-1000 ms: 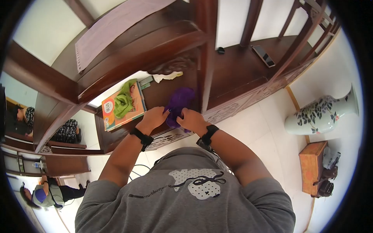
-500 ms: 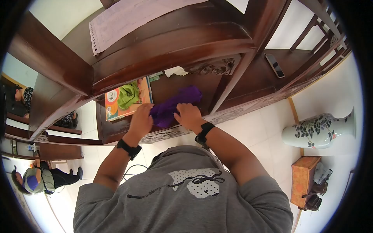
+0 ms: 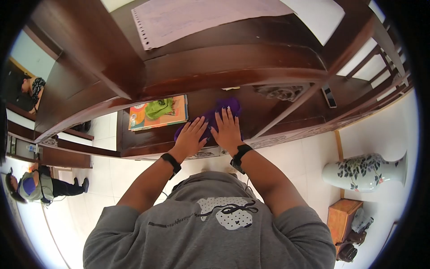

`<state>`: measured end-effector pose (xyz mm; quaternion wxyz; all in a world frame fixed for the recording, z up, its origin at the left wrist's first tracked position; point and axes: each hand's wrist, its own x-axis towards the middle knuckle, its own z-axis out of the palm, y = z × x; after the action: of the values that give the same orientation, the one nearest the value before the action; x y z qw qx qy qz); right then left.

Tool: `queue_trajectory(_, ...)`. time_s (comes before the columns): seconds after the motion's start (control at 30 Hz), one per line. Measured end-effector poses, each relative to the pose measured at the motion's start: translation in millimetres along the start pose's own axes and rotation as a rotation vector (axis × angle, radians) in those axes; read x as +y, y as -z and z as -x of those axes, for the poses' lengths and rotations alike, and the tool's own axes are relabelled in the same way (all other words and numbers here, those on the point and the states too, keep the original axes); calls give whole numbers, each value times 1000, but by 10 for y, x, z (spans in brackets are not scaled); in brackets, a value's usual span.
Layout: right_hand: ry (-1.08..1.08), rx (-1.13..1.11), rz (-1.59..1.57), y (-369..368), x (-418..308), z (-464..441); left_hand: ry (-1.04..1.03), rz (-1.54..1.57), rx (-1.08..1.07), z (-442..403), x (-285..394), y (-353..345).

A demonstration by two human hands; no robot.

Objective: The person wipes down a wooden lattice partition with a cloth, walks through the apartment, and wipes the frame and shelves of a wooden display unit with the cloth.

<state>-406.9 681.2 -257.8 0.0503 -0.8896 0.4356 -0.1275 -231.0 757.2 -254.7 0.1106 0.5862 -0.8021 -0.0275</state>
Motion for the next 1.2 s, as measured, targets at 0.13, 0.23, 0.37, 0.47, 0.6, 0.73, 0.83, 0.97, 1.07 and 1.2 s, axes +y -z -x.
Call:
queue_trajectory(0.13, 239, -154, -88, 8, -388, 36, 101, 4, -43, 574, -245, 236)
queue_trajectory(0.23, 463, -182, -133, -55, -625, 110, 179, -32, -80, 1004, -446, 392)
queue_trajectory(0.37, 534, -134, -122, -103, -689, 97, 171, -66, -95, 1239, -577, 408)
queue_trajectory(0.47, 457, -132, -124, -93, -515, 90, 169, -71, -123, 1079, -507, 354)
queue_trajectory(0.6, 296, -106, -68, -27, -130, 168, 41, -43, -126, 711, -253, 214)
queue_trajectory(0.73, 121, -81, 1, 106, 169, 303, -45, 17, -83, 288, 44, 62)
queue_trajectory(0.83, 48, -52, 11, 93, 276, 374, -66, 73, -24, 124, 141, -11)
queue_trajectory(0.97, 105, -56, 0, 15, 173, 345, -61, 125, -5, 244, 27, 3)
queue_trajectory(1.07, 276, -102, -2, 107, -85, 235, 63, 202, -25, 527, -216, 208)
queue_trajectory(1.2, 531, -143, -48, 48, -521, 85, 194, 90, 10, 1104, -646, 372)
